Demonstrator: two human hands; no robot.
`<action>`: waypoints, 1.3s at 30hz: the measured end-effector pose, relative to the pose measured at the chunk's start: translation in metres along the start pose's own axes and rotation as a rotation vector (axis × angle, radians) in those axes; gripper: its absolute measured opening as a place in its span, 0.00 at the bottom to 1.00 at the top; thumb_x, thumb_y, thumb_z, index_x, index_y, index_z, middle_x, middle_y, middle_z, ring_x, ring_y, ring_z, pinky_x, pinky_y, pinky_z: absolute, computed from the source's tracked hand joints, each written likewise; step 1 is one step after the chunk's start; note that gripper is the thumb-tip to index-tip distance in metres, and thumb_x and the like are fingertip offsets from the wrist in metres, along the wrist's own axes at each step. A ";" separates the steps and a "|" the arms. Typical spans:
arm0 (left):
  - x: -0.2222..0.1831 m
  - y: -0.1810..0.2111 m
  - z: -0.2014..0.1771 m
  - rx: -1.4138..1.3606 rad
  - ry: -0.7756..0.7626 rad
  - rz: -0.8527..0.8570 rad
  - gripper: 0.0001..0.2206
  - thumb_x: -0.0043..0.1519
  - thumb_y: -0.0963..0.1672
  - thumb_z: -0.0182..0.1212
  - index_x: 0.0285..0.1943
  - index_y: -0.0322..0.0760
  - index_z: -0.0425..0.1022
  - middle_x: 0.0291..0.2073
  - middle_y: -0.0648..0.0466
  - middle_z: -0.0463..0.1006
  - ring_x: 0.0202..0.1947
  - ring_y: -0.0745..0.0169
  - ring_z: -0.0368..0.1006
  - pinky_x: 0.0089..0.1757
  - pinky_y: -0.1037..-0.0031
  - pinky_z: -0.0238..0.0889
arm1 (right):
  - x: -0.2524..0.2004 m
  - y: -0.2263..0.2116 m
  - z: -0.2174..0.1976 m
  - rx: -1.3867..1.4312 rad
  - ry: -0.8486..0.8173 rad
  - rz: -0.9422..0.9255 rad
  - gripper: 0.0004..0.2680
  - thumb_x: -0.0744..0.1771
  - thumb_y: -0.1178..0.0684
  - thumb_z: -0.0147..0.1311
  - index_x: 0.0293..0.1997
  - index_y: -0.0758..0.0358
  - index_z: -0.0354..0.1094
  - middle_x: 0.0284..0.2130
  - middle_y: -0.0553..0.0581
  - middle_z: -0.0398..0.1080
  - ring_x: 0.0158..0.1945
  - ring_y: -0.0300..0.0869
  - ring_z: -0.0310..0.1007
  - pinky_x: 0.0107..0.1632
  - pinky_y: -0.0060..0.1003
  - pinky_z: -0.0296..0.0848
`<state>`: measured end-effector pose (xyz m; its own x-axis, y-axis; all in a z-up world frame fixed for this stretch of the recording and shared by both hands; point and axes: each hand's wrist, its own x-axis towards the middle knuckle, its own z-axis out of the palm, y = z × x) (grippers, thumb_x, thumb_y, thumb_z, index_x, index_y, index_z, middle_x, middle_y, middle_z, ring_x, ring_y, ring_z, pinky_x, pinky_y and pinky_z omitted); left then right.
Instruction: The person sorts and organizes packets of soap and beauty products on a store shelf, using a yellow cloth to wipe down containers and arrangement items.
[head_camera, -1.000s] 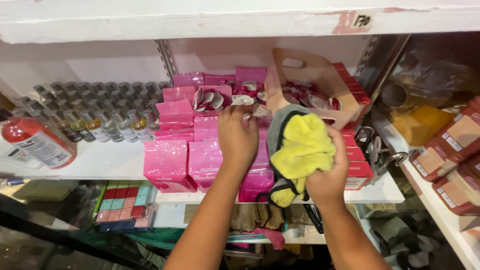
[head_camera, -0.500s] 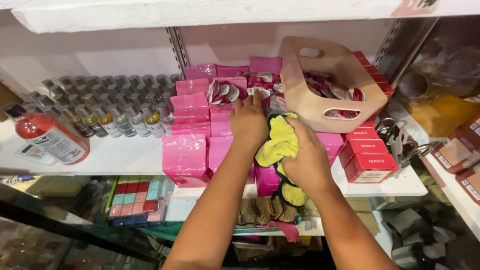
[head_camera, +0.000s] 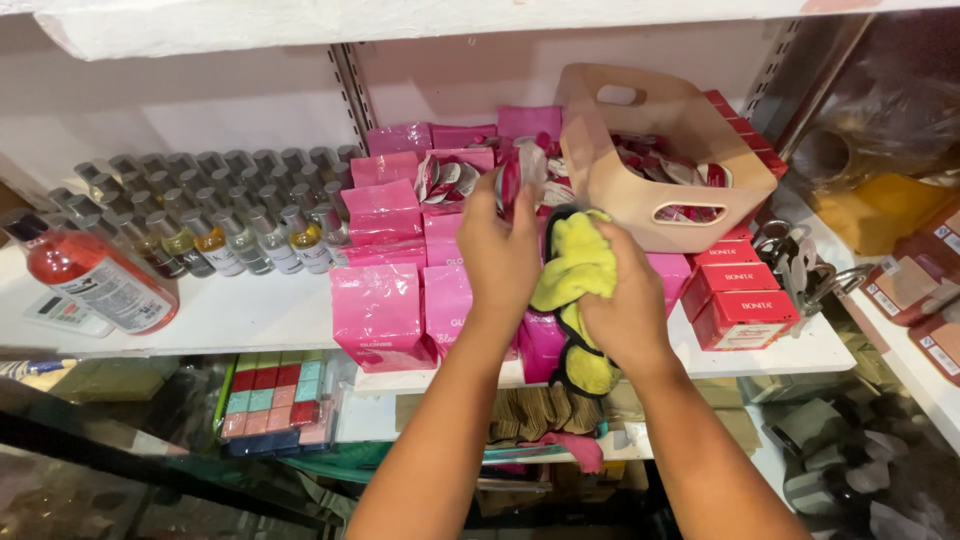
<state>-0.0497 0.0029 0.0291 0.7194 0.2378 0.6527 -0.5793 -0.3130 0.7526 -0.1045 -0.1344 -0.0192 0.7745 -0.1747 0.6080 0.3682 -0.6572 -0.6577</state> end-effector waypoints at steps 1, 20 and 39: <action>-0.010 -0.001 -0.001 -0.004 -0.002 0.002 0.12 0.63 0.41 0.63 0.56 0.34 0.76 0.36 0.49 0.82 0.36 0.53 0.73 0.40 0.64 0.68 | -0.002 0.006 -0.001 -0.003 0.004 0.000 0.27 0.58 0.67 0.53 0.67 0.62 0.61 0.58 0.64 0.71 0.62 0.52 0.73 0.62 0.43 0.71; -0.072 -0.034 -0.034 -0.630 -0.755 -0.381 0.10 0.74 0.41 0.52 0.58 0.25 0.71 0.36 0.52 0.78 0.34 0.67 0.73 0.38 0.75 0.67 | 0.005 -0.017 -0.045 0.763 0.183 0.104 0.12 0.69 0.65 0.52 0.60 0.66 0.66 0.50 0.54 0.74 0.51 0.38 0.76 0.56 0.33 0.76; -0.063 0.013 0.017 -0.894 -0.316 -0.355 0.12 0.73 0.46 0.55 0.50 0.30 0.77 0.37 0.60 0.78 0.38 0.76 0.70 0.41 0.79 0.66 | -0.017 -0.030 -0.029 0.712 0.182 -0.039 0.21 0.64 0.70 0.57 0.62 0.62 0.56 0.54 0.52 0.68 0.58 0.37 0.70 0.61 0.32 0.71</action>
<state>-0.0953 -0.0320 -0.0037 0.8992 -0.1119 0.4230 -0.2934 0.5630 0.7726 -0.1438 -0.1327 0.0027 0.6789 -0.3207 0.6605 0.6869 -0.0405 -0.7256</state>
